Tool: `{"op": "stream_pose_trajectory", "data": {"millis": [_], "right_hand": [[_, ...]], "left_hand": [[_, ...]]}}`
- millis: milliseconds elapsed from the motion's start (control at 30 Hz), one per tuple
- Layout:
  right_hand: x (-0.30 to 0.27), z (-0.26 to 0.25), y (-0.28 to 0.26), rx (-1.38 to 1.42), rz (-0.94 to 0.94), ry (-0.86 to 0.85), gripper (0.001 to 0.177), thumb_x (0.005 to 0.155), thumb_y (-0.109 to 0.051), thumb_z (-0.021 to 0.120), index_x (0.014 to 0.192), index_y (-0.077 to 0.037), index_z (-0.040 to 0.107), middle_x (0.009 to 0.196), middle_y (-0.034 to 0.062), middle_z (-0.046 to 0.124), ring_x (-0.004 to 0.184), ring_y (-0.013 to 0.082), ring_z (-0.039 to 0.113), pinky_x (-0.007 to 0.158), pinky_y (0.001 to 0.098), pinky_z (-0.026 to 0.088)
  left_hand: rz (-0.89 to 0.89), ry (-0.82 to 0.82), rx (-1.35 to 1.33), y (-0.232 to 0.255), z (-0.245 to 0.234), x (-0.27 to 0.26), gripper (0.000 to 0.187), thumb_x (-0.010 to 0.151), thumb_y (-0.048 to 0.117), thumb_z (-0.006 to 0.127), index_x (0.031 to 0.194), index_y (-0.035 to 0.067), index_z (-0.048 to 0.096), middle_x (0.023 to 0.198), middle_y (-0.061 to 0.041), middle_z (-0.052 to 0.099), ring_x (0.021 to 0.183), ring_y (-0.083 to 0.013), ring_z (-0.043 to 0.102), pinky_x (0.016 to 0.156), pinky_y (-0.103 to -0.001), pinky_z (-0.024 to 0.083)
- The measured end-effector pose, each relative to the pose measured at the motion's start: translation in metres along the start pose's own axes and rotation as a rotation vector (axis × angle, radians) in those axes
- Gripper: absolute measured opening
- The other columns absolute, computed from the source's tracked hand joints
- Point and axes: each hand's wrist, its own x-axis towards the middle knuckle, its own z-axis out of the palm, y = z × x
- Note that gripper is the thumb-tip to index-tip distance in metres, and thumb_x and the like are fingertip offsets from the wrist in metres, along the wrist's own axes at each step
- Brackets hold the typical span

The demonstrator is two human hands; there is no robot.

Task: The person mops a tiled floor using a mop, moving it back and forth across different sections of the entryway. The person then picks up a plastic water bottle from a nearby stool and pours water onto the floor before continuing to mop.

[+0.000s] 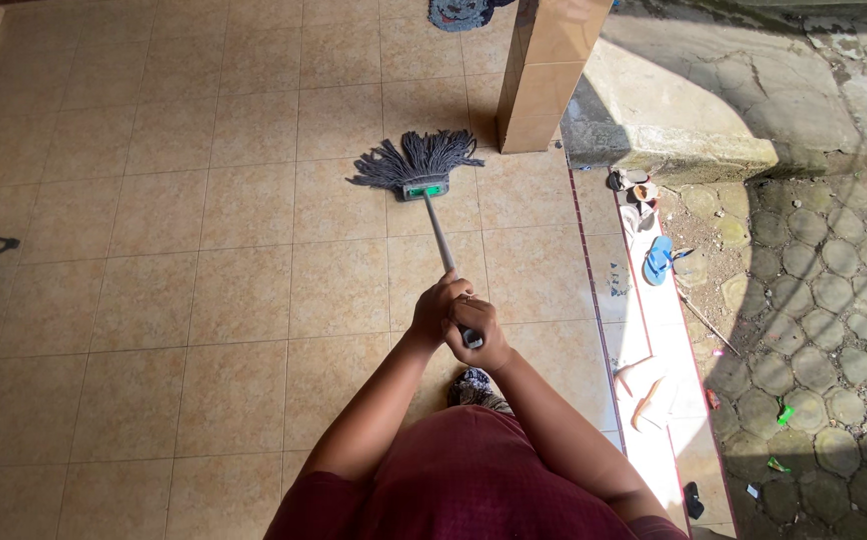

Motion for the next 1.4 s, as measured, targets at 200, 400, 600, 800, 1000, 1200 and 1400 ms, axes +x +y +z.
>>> {"op": "stream_pose_trajectory", "data": {"millis": [200,400,600,800,1000,1200,1400], "right_hand": [[-0.011,0.014,-0.098,0.004,0.039,-0.045,0.015,0.077,0.000,0.064,0.068,-0.005,0.053,0.063,0.0099,0.055,0.056,0.0268,0.057,0.056,0.0385,0.045],[-0.074,0.065,-0.064,-0.052,-0.124,0.114,0.019,0.073,-0.002,0.063,0.065,-0.008,0.048,0.062,0.0098,0.055,0.056,0.0263,0.057,0.055,0.0375,0.046],[-0.110,0.071,-0.082,-0.183,0.041,-0.032,0.019,0.075,-0.002,0.065,0.067,-0.006,0.047,0.063,0.0107,0.050,0.059,0.0277,0.052,0.061,0.0395,0.043],[-0.113,0.029,-0.190,0.021,0.073,-0.023,0.019,0.072,-0.003,0.063,0.064,-0.006,0.046,0.059,0.0080,0.050,0.053,0.0229,0.051,0.055,0.0374,0.043],[-0.138,0.045,-0.169,0.111,0.087,0.109,0.017,0.072,-0.001,0.059,0.063,-0.006,0.046,0.062,0.0082,0.053,0.055,0.0225,0.052,0.055,0.0361,0.045],[-0.148,0.074,-0.120,-0.028,0.051,-0.075,0.010,0.074,0.000,0.059,0.067,-0.003,0.052,0.065,0.0104,0.054,0.061,0.0284,0.054,0.060,0.0376,0.046],[-0.160,0.049,-0.209,0.086,-0.003,-0.154,0.016,0.070,-0.003,0.060,0.064,-0.006,0.045,0.061,0.0093,0.048,0.057,0.0264,0.050,0.057,0.0393,0.042]], "left_hand": [[0.130,-0.077,0.038,0.075,-0.064,-0.067,0.020,0.082,0.029,0.070,0.080,0.010,0.063,0.082,-0.006,0.070,0.095,-0.0355,0.073,0.082,-0.040,0.059],[0.075,-0.090,-0.050,-0.004,0.005,-0.122,0.015,0.093,0.020,0.060,0.101,0.009,0.067,0.109,-0.009,0.073,0.127,-0.0359,0.063,0.111,-0.059,0.039],[0.100,-0.029,0.168,-0.007,0.024,-0.137,0.013,0.083,0.024,0.067,0.088,0.012,0.069,0.121,-0.026,0.069,0.121,-0.0381,0.063,0.108,-0.065,0.036],[0.273,-0.082,0.235,0.111,-0.052,-0.182,0.021,0.089,0.025,0.068,0.074,0.010,0.067,0.077,-0.013,0.073,0.100,-0.0376,0.074,0.093,-0.064,0.052],[0.296,0.043,0.265,0.088,-0.010,-0.195,0.018,0.083,0.023,0.069,0.072,0.009,0.062,0.081,-0.017,0.069,0.097,-0.0389,0.072,0.082,-0.048,0.059],[0.236,0.248,0.278,0.025,0.017,-0.201,0.013,0.087,0.024,0.066,0.082,0.012,0.064,0.097,-0.019,0.073,0.107,-0.0339,0.071,0.088,-0.052,0.055],[0.094,0.085,0.223,0.120,-0.038,-0.248,0.017,0.083,0.029,0.067,0.083,0.012,0.069,0.101,-0.026,0.074,0.100,-0.0334,0.074,0.086,-0.050,0.055]]}}
